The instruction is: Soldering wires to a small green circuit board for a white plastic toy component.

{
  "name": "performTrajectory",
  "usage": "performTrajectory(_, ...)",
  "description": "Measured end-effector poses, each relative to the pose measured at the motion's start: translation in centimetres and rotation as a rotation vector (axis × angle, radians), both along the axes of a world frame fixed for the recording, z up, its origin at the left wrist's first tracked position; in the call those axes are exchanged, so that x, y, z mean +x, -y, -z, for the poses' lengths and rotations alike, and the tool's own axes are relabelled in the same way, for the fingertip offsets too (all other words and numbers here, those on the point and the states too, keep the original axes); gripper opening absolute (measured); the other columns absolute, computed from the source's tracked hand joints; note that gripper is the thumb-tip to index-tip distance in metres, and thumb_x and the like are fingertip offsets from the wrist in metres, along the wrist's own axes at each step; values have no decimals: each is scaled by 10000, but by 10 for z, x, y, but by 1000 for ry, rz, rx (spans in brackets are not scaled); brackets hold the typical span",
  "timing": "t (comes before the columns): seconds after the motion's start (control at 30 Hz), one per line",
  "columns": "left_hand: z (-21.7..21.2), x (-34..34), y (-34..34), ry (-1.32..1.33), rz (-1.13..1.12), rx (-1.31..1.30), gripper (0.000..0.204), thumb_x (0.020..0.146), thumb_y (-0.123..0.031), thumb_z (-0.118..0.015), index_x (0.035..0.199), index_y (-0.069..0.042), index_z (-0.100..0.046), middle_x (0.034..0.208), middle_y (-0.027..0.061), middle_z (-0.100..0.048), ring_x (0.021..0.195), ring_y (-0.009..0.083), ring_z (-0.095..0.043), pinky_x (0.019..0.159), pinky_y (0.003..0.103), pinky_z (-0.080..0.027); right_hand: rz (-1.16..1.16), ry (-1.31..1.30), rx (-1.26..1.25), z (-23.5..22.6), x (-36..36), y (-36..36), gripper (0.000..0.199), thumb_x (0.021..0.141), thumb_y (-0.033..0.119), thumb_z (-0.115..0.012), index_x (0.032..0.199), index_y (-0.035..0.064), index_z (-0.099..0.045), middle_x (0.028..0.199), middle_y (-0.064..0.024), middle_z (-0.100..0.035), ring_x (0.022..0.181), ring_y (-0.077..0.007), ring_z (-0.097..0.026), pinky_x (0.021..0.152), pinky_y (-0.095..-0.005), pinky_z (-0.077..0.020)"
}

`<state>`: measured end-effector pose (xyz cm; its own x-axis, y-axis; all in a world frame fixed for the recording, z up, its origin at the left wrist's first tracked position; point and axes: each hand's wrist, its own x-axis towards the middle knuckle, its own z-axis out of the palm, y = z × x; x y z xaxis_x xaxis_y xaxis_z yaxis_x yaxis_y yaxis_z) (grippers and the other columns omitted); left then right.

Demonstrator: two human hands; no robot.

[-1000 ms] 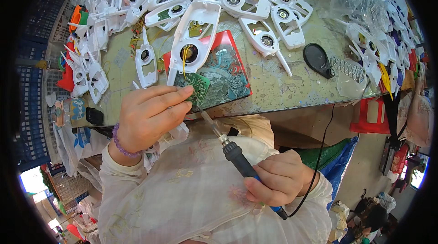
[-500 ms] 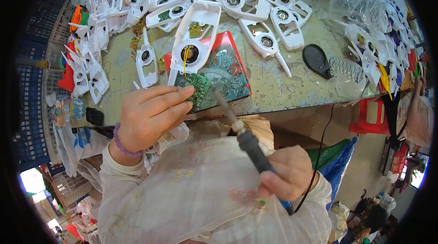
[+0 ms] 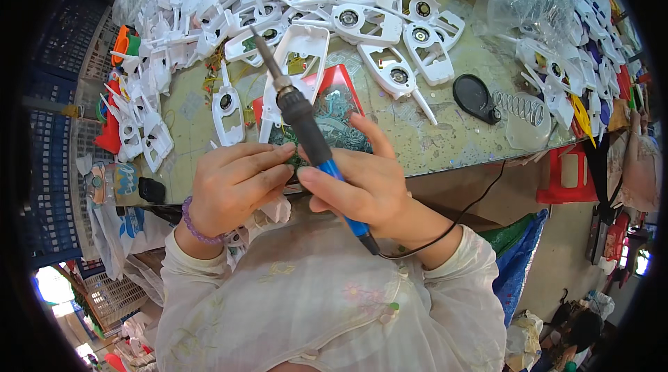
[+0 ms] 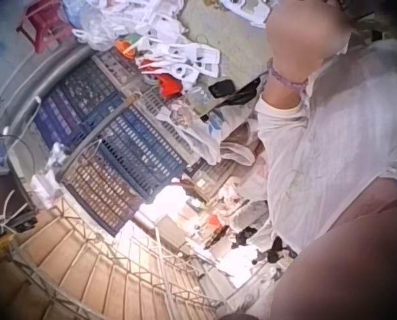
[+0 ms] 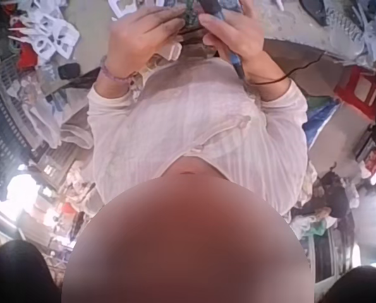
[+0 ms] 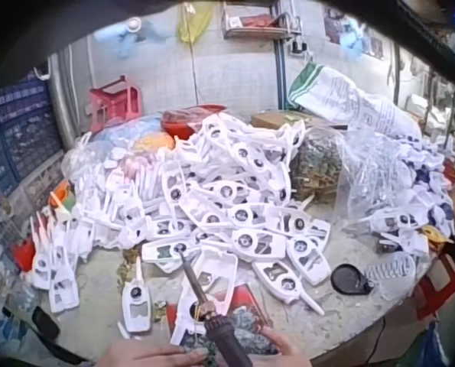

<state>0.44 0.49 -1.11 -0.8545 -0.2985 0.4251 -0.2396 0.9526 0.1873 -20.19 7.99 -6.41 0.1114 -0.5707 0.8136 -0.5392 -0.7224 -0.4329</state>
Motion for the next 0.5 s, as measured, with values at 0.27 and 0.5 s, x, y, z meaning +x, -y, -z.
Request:
performTrajectory(0.27,2,1,1,-25,11,-12,236,665,-131,-668,888,-54,-672,1035,47,-682,854,186,-667,597,294,-539,-20,-112,28,2,3,3,337,938,297,-560,1188,85,-484,925,-164,-698,857,-272,-704,1012,-502,-374)
performTrajectory(0.5,2,1,0,-24,-9,-1,316,625,-127,-734,927,-75,-658,1022,51,-690,845,216,-676,643,305,-556,-21,-83,29,9,4,2,327,942,272,-560,1200,85,-488,944,-169,-697,890,-278,-698,995,-488,-390)
